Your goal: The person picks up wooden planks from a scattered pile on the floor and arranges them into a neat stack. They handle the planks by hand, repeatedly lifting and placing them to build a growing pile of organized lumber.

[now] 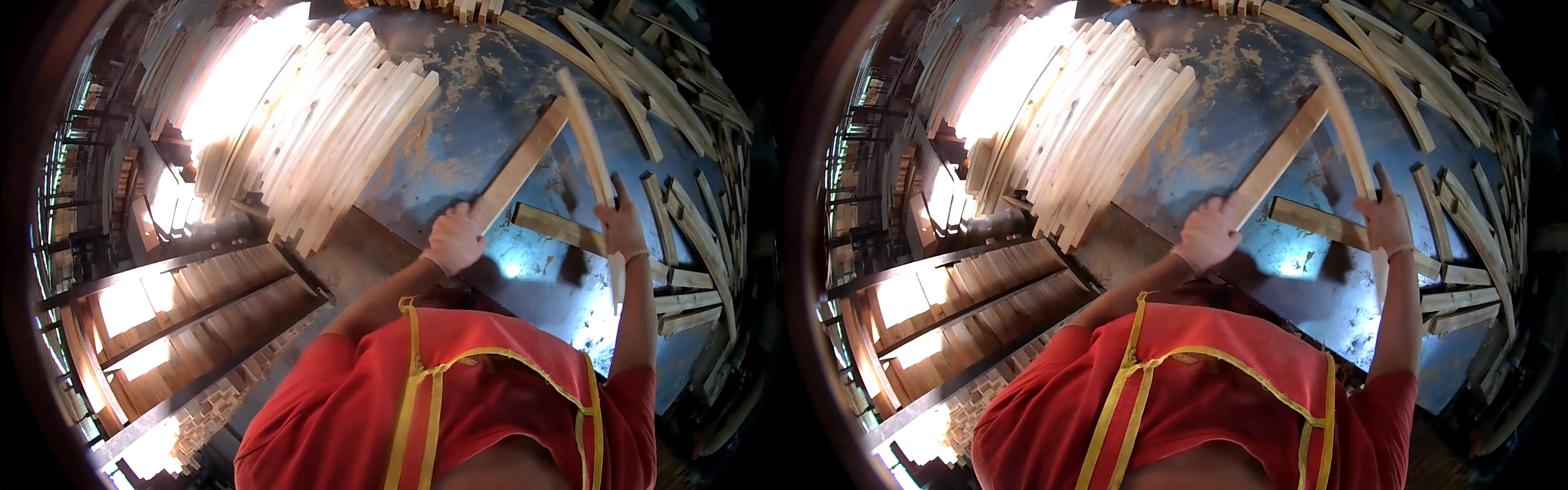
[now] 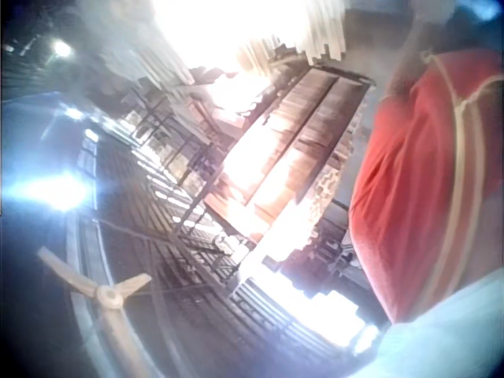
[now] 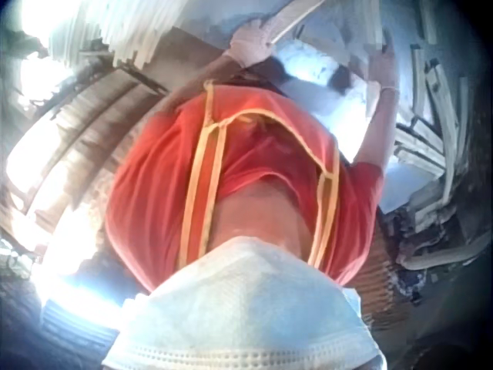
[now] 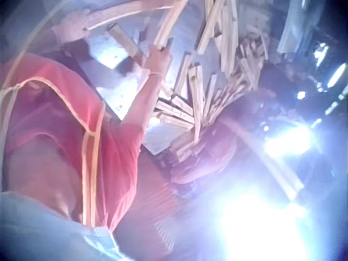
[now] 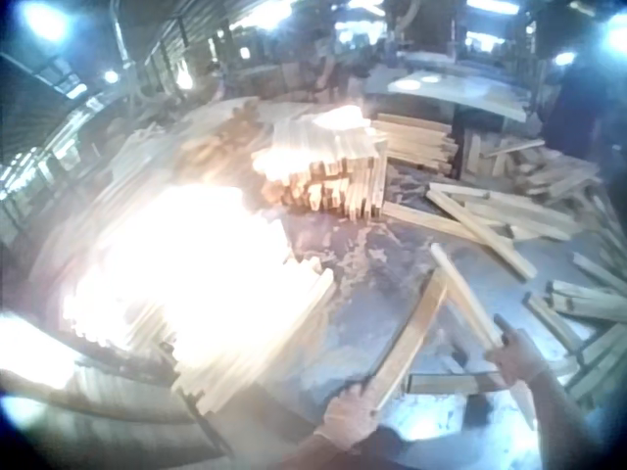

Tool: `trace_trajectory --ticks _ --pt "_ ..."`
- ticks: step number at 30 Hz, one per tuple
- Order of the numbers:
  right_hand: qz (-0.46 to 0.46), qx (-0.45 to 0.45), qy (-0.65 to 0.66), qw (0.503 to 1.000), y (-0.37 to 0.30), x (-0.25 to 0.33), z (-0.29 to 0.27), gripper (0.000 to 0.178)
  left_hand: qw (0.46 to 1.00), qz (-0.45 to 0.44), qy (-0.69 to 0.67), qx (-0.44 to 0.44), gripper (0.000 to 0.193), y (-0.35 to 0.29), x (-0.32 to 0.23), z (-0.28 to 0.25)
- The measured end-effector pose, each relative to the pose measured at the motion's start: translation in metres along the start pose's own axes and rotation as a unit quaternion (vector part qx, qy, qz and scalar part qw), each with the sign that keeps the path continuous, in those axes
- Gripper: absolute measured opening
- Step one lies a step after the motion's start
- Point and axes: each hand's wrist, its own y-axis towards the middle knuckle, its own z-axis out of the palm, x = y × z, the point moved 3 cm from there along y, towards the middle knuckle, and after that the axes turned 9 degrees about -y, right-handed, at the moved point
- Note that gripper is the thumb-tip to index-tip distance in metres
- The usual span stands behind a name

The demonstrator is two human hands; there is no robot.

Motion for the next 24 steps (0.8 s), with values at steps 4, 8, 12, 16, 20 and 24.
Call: trace_trajectory --ticks 4,8,12,16,20,24 --pt "0.071 -0.015 0.369 0.926 0.031 0.044 0.06 0.049 0.938 -0.023 -0.343 0.051 0.056 -0.007 0.023 -0.051" --pt "0.034 0.11 0.178 0.977 0.011 0.101 0.17 0.05 0.973 -0.061 -0.164 0.153 0.073 -0.01 0.041 -0.068" --pt "-0.115 0.271 0.042 0.955 -0.047 0.164 0.228 0.059 0.991 -0.06 0.096 -0.066 0.099 -0.026 0.043 -0.051" --pt "-0.129 0.223 0.011 0.966 -0.066 0.155 0.183 0.064 0.984 -0.063 0.107 -0.127 0.096 -0.021 0.048 -0.059" --pt "-0.177 0.018 -0.281 0.943 -0.06 0.07 0.097 0.062 0.894 0.077 0.335 -0.287 0.085 -0.042 0.133 -0.081" --pt "-0.096 -0.073 -0.49 0.863 -0.075 -0.023 0.041 0.049 0.904 0.006 0.34 -0.261 0.085 -0.039 0.118 -0.106"
